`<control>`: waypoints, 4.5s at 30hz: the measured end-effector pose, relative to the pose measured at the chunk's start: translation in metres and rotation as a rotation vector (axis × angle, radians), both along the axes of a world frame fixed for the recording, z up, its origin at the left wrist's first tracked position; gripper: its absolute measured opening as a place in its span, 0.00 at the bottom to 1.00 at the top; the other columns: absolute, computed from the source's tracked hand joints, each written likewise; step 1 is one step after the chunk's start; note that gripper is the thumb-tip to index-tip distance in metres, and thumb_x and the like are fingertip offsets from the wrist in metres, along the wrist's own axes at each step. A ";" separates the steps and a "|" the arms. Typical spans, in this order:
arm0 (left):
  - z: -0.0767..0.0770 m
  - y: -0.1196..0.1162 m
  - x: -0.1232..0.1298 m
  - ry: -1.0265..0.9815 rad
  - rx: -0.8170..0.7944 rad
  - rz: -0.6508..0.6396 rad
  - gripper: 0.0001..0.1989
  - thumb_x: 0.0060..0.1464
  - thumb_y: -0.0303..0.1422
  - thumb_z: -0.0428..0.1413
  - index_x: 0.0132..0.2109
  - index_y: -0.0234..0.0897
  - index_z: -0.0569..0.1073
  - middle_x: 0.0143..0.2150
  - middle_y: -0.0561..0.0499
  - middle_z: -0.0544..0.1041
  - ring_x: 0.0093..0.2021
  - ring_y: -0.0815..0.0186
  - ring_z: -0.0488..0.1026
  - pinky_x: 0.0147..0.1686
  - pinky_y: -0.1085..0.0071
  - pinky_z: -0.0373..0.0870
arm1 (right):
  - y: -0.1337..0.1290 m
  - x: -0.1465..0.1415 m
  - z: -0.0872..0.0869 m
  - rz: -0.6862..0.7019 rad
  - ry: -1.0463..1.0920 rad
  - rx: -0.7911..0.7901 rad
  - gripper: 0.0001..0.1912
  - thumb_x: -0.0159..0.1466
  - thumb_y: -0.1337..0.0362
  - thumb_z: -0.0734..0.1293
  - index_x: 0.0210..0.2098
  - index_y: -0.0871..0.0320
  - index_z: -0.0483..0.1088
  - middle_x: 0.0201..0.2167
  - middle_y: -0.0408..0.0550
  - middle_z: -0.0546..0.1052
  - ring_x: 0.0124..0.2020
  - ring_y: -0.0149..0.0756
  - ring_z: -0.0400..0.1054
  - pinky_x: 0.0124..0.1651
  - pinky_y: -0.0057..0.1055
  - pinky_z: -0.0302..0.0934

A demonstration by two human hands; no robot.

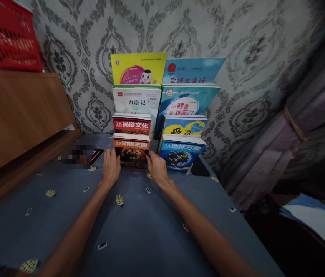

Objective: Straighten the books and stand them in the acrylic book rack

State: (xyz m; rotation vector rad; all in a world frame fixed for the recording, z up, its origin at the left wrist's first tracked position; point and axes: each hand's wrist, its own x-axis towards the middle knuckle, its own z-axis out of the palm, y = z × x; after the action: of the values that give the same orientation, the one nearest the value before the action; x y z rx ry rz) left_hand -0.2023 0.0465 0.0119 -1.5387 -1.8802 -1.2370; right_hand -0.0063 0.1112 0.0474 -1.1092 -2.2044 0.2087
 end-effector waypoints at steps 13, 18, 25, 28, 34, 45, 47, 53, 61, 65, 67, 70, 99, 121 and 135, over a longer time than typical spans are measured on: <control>0.000 0.006 0.001 0.079 -0.026 0.098 0.12 0.65 0.28 0.43 0.50 0.30 0.67 0.44 0.37 0.72 0.46 0.50 0.71 0.47 0.51 0.71 | 0.002 -0.002 -0.001 -0.020 0.022 -0.011 0.15 0.71 0.70 0.58 0.50 0.61 0.73 0.39 0.57 0.82 0.40 0.44 0.78 0.39 0.30 0.62; -0.002 0.008 0.003 0.074 -0.013 0.099 0.15 0.67 0.30 0.41 0.51 0.30 0.68 0.43 0.36 0.73 0.47 0.50 0.72 0.48 0.51 0.70 | 0.005 -0.002 -0.002 -0.013 0.051 0.003 0.15 0.70 0.70 0.58 0.50 0.59 0.74 0.41 0.55 0.83 0.40 0.43 0.78 0.40 0.30 0.62; -0.002 0.007 0.003 0.093 -0.022 0.112 0.19 0.67 0.29 0.43 0.61 0.30 0.64 0.45 0.38 0.72 0.45 0.52 0.71 0.46 0.56 0.70 | 0.005 -0.001 -0.002 -0.009 0.054 -0.007 0.15 0.71 0.70 0.58 0.51 0.60 0.73 0.42 0.54 0.82 0.42 0.42 0.78 0.41 0.29 0.62; -0.001 0.006 0.003 0.089 -0.034 0.108 0.21 0.66 0.29 0.44 0.64 0.31 0.63 0.45 0.39 0.71 0.45 0.53 0.70 0.46 0.57 0.70 | 0.004 -0.001 -0.001 -0.014 0.049 -0.010 0.14 0.71 0.70 0.58 0.51 0.59 0.73 0.42 0.54 0.82 0.42 0.42 0.78 0.41 0.29 0.61; 0.000 0.008 0.001 0.134 -0.019 0.130 0.22 0.66 0.28 0.45 0.65 0.33 0.61 0.43 0.43 0.70 0.44 0.55 0.70 0.45 0.58 0.71 | 0.004 -0.001 -0.001 -0.035 0.027 -0.013 0.14 0.71 0.70 0.58 0.50 0.59 0.73 0.41 0.54 0.82 0.41 0.42 0.78 0.38 0.28 0.60; -0.002 0.007 0.001 0.157 0.002 0.117 0.23 0.65 0.28 0.44 0.65 0.30 0.61 0.43 0.40 0.71 0.44 0.52 0.70 0.44 0.56 0.72 | 0.002 0.001 0.005 -0.030 0.027 -0.034 0.14 0.71 0.70 0.59 0.50 0.58 0.72 0.41 0.53 0.83 0.42 0.42 0.78 0.40 0.28 0.63; -0.002 0.006 0.001 0.154 0.002 0.109 0.23 0.65 0.28 0.44 0.65 0.29 0.62 0.43 0.39 0.71 0.44 0.52 0.70 0.44 0.55 0.72 | 0.000 0.001 0.005 -0.043 0.054 -0.023 0.16 0.70 0.69 0.59 0.55 0.59 0.70 0.44 0.54 0.82 0.43 0.43 0.78 0.41 0.30 0.65; -0.002 0.006 0.002 0.122 0.021 0.098 0.22 0.64 0.28 0.44 0.64 0.32 0.62 0.45 0.39 0.71 0.46 0.52 0.71 0.46 0.55 0.72 | 0.002 -0.003 -0.003 -0.024 0.262 0.105 0.22 0.69 0.66 0.58 0.62 0.63 0.61 0.55 0.61 0.76 0.51 0.46 0.74 0.50 0.38 0.68; -0.001 0.003 0.003 0.117 -0.038 0.114 0.22 0.65 0.28 0.43 0.63 0.27 0.62 0.46 0.37 0.72 0.47 0.52 0.71 0.46 0.57 0.72 | -0.002 -0.006 -0.006 -0.001 0.526 0.203 0.17 0.69 0.63 0.57 0.56 0.62 0.63 0.31 0.46 0.76 0.31 0.39 0.74 0.35 0.32 0.67; -0.002 0.004 0.002 0.117 -0.044 0.122 0.22 0.65 0.28 0.44 0.64 0.27 0.61 0.47 0.37 0.72 0.48 0.52 0.71 0.47 0.57 0.72 | -0.013 -0.008 -0.003 0.201 0.437 0.258 0.12 0.70 0.63 0.56 0.45 0.58 0.69 0.33 0.49 0.79 0.33 0.37 0.76 0.37 0.29 0.66; -0.003 0.004 0.001 0.109 -0.044 0.115 0.22 0.65 0.29 0.44 0.64 0.28 0.61 0.47 0.37 0.72 0.48 0.52 0.71 0.48 0.57 0.72 | -0.019 -0.010 -0.003 0.279 0.267 0.212 0.14 0.70 0.64 0.56 0.47 0.58 0.71 0.34 0.50 0.81 0.33 0.37 0.77 0.39 0.28 0.66; -0.003 0.004 0.001 0.093 -0.038 0.099 0.22 0.65 0.29 0.44 0.64 0.29 0.61 0.47 0.38 0.72 0.49 0.52 0.71 0.50 0.56 0.72 | -0.027 -0.014 -0.002 0.216 -0.014 0.067 0.20 0.71 0.64 0.57 0.60 0.59 0.67 0.35 0.51 0.83 0.33 0.39 0.79 0.39 0.29 0.66; -0.007 -0.046 -0.093 0.109 -0.880 0.497 0.26 0.67 0.39 0.39 0.60 0.27 0.69 0.63 0.26 0.69 0.64 0.42 0.64 0.58 0.28 0.54 | -0.033 -0.021 -0.058 0.128 -0.217 -0.054 0.24 0.71 0.67 0.57 0.64 0.55 0.65 0.38 0.51 0.84 0.39 0.41 0.80 0.40 0.28 0.66; 0.009 -0.115 -0.104 0.054 -0.875 0.502 0.27 0.65 0.45 0.42 0.61 0.32 0.69 0.60 0.34 0.73 0.58 0.47 0.72 0.52 0.52 0.69 | -0.042 -0.012 -0.050 0.246 -0.143 -0.123 0.19 0.70 0.69 0.58 0.56 0.56 0.73 0.44 0.51 0.83 0.47 0.40 0.78 0.48 0.29 0.65; 0.000 -0.140 -0.088 0.135 -0.860 0.284 0.32 0.59 0.53 0.45 0.56 0.33 0.74 0.49 0.38 0.76 0.50 0.50 0.73 0.52 0.58 0.68 | -0.058 0.029 -0.059 0.406 -0.026 -0.150 0.16 0.69 0.70 0.60 0.54 0.60 0.71 0.48 0.54 0.78 0.51 0.39 0.73 0.55 0.36 0.65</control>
State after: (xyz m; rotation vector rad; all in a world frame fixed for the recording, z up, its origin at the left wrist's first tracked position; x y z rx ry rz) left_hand -0.2905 -0.0938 0.0121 -1.5651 -2.5780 -0.1637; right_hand 0.0226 0.0536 -0.0111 -0.7296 -2.4509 0.5429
